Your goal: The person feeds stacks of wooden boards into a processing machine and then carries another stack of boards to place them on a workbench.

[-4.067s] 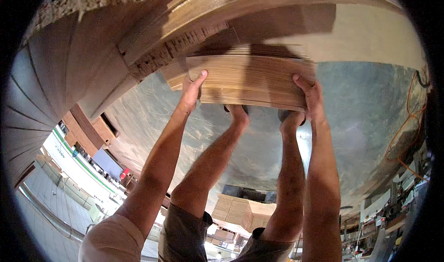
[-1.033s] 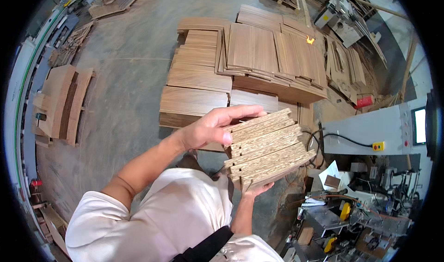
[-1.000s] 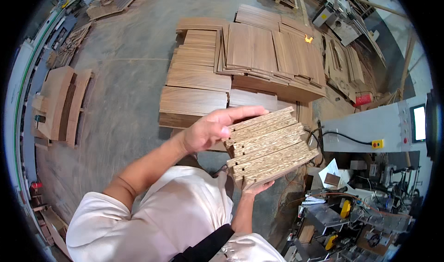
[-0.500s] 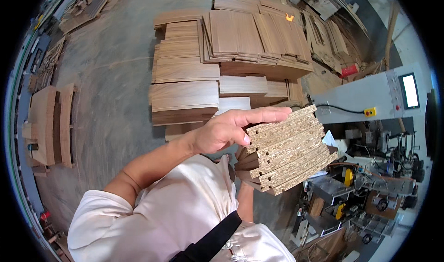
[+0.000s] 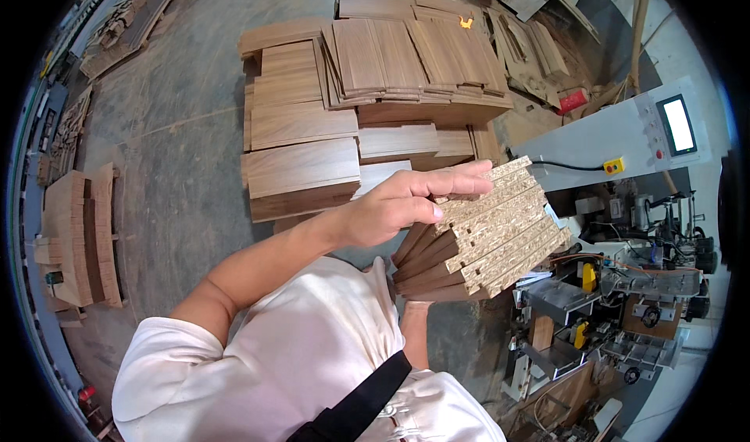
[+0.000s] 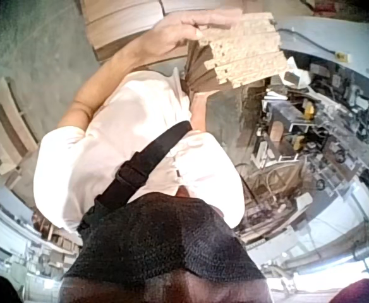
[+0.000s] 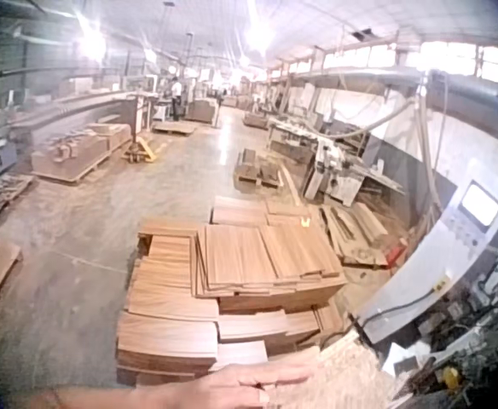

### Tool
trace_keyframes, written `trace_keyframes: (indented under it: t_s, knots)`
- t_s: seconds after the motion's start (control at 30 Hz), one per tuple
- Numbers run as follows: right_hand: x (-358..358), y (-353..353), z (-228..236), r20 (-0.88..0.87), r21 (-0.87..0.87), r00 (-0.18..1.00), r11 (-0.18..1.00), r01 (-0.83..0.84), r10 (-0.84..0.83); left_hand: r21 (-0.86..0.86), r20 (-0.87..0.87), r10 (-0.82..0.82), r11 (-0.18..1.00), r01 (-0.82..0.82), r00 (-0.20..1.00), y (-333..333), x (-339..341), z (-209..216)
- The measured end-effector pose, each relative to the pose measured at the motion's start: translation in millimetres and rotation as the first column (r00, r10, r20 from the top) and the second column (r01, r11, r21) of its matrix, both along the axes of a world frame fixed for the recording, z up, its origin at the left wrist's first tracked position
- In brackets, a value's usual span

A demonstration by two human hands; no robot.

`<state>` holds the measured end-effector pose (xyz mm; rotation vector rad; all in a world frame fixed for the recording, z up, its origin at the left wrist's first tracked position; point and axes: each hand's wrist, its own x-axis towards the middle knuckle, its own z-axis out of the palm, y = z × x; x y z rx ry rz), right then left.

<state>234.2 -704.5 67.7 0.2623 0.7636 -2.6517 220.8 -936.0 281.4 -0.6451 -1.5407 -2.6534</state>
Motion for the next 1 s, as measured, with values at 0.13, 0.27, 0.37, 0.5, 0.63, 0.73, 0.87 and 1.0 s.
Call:
trace_keyframes:
  t_s: [0.13,0.27,0.37,0.5,0.63,0.73,0.87,1.0]
  knots:
    - [2.6,-2.9,5.4,-0.020,0.000,1.000,1.000,0.011,-0.011,-0.187,-0.297,0.103,0.969,-0.164,0.949,-5.3,2.9,3.1]
    - [4.9,-6.1,10.9,-0.041,0.009,0.999,1.000,0.011,-0.011,-0.391,-0.373,0.104,0.884,-0.257,0.922,-16.5,1.9,8.1]
    - [5.8,-7.4,16.8,-0.050,0.004,0.999,1.000,0.017,-0.016,-0.399,-0.410,0.137,0.862,-0.313,0.902,-18.1,1.6,8.9]
    - [3.5,-10.5,21.8,-0.118,0.118,0.993,0.992,0.040,-0.026,-0.352,-0.424,0.188,0.867,-0.352,0.886,-18.4,0.3,5.7]
    - [6.4,-16.9,40.3,-0.188,-0.393,0.978,0.905,-0.162,0.093,-0.357,-0.402,0.239,0.848,-0.392,0.884,-17.6,3.8,9.2]
    - [9.9,-18.5,48.8,-0.147,-0.032,0.988,0.998,-0.048,0.043,-0.352,-0.440,0.244,0.839,-0.416,0.864,-17.8,3.4,11.5]
    - [5.6,-16.0,37.1,-0.142,0.167,0.990,0.986,0.005,0.019,-0.281,-0.536,0.269,0.836,-0.470,0.800,-15.2,0.1,12.4]
    - [1.3,-5.8,24.1,-0.037,-0.169,0.999,0.986,0.002,-0.009,-0.296,-0.562,0.258,0.824,-0.483,0.786,-18.5,0.4,12.5]
